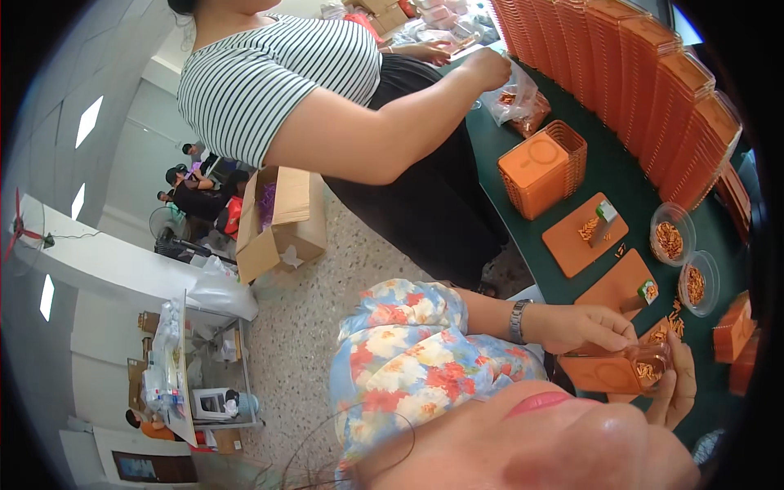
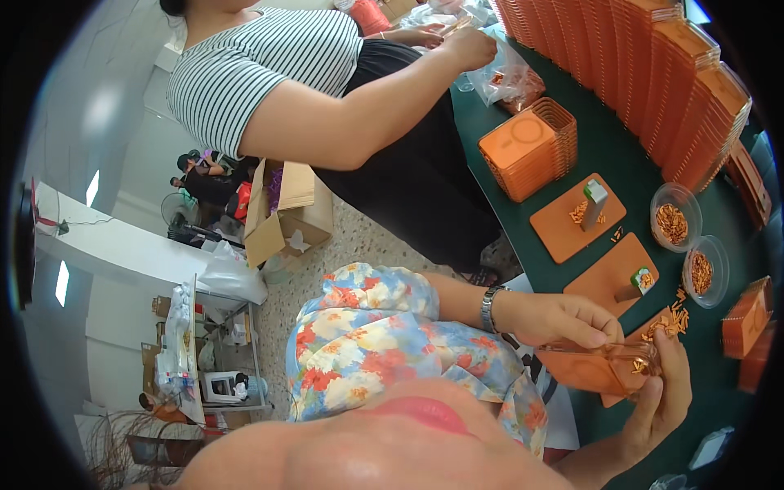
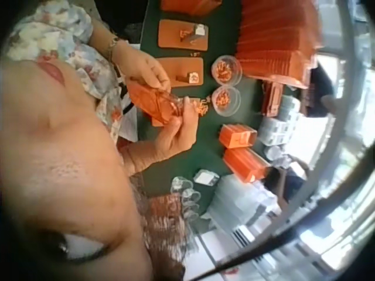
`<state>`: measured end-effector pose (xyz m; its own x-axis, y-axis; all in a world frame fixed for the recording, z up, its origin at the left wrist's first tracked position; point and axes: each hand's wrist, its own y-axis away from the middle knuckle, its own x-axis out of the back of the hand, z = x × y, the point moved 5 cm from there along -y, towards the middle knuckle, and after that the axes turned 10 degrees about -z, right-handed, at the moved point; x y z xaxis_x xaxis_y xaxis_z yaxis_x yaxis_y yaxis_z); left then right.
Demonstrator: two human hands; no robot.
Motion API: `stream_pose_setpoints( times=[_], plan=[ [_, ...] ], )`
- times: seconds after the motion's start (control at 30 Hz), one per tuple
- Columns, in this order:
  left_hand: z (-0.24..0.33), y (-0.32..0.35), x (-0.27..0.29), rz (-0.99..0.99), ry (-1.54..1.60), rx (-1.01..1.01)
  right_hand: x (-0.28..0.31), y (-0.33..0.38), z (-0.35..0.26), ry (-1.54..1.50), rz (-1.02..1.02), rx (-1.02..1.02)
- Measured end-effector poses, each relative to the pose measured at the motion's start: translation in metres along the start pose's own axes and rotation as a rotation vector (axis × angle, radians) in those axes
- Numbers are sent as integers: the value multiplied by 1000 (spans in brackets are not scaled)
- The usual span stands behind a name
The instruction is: The person assembles phone cases by picking up small buttons from a holder and inserting them into the side of each case by hand.
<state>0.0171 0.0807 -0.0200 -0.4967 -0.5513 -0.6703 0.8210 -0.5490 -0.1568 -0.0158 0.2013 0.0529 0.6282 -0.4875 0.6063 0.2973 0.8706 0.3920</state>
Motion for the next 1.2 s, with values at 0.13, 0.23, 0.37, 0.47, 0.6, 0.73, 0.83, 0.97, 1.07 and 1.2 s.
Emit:
stream_pose_setpoints(
  times=[0.13,0.23,0.37,0.47,0.6,0.73,0.83,0.97,1.07,1.2],
  plan=[
    [-11,-10,-3,-161,209,20,-40,-3,5,2201,-1472,126],
    [8,-7,-28,-119,454,-41,-8,-18,8,2565,-1898,-665],
    [19,5,5,111,490,-148,26,-34,49,3090,-1931,-129],
    [7,42,30,224,-505,-313,-4,-52,18,3367,-1990,292],
    [9,69,16,340,-914,61,36,-62,13,3270,-2400,452],
    [-23,82,23,303,-587,168,41,-71,-4,3335,-2380,600],
    [-37,94,34,309,-506,228,20,-61,-30,3578,-2076,758],
    [-41,89,47,311,-447,-21,-5,-1,-31,3204,-2507,1397],
    [-44,76,45,304,-359,-53,-46,21,-41,2997,-1585,1816],
    [-55,57,39,252,-357,-8,-63,4,-47,3345,-1515,1783]
  ],
)
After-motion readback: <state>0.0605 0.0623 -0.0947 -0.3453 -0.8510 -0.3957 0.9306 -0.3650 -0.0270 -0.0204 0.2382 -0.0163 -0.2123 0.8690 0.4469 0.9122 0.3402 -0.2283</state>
